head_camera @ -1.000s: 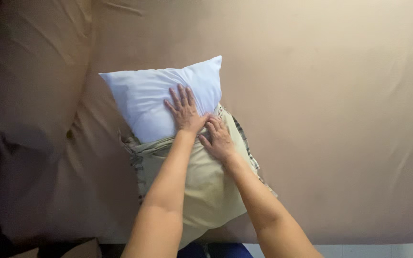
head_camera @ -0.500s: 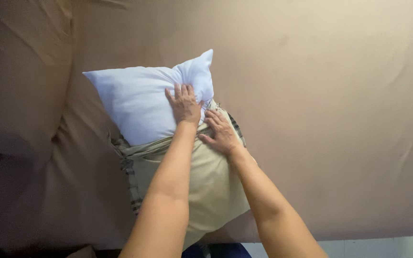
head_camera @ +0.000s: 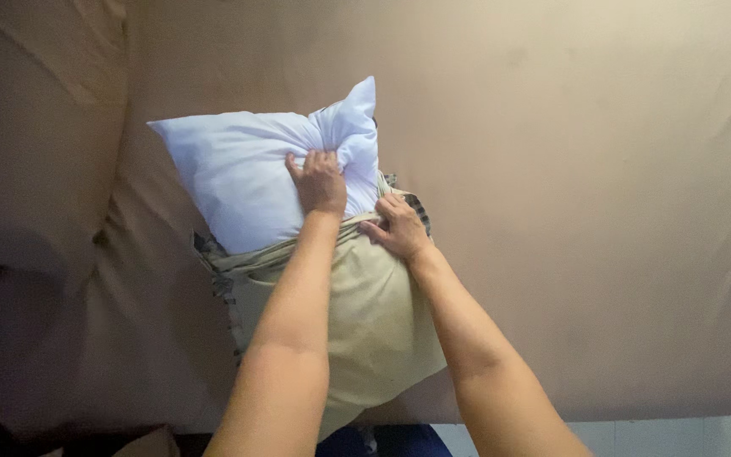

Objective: The person inserts a long cylindrical pillow into a beige pillowcase, smooths it, and places it on the bed. Then the person inserts a white pillow into a plaid pillowcase, smooths it, and places it on the bed. Finally, the person places a folded beige cloth over the white pillow.

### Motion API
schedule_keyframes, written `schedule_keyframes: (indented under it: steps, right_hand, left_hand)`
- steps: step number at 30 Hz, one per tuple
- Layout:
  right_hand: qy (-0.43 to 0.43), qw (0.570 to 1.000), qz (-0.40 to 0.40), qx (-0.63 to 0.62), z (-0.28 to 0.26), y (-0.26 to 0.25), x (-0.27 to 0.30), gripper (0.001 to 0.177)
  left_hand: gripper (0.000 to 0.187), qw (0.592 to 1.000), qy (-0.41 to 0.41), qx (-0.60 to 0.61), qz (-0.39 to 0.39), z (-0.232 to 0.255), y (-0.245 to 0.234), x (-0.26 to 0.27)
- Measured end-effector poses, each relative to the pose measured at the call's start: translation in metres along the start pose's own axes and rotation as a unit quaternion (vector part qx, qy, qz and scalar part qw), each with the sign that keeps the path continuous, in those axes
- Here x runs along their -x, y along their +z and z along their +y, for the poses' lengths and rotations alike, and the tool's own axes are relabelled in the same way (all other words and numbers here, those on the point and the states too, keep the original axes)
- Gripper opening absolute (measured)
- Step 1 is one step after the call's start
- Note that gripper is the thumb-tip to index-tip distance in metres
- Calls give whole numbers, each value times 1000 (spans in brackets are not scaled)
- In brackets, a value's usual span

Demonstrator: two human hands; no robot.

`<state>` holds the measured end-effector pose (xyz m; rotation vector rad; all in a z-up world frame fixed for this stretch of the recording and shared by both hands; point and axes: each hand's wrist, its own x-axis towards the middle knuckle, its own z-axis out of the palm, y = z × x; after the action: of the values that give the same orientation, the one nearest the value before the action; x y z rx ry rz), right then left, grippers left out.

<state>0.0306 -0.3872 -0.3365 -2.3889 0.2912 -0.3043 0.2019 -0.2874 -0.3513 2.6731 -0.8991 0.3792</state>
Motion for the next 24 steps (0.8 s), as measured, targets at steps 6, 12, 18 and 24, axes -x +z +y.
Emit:
schedule_keyframes:
  steps: [6,12,18,24]
  right_hand:
    - [7,999,34,-1,-6,-3,37,47]
    - [111,993,-8,-33,-6,-8,81,45]
    - [53,998,31,-11,-36,-19,133,47]
    - [72,997,-15,5,-41,-13,139,42]
  left_hand:
    - [12,1000,-12,26,-3,-14,-1,-6]
    - [21,994,-51,96,15,-40,7,2]
    - [14,992,-75,104,-2,-45,20,11]
    - [41,991,-39,130,-20,-27,-15,18]
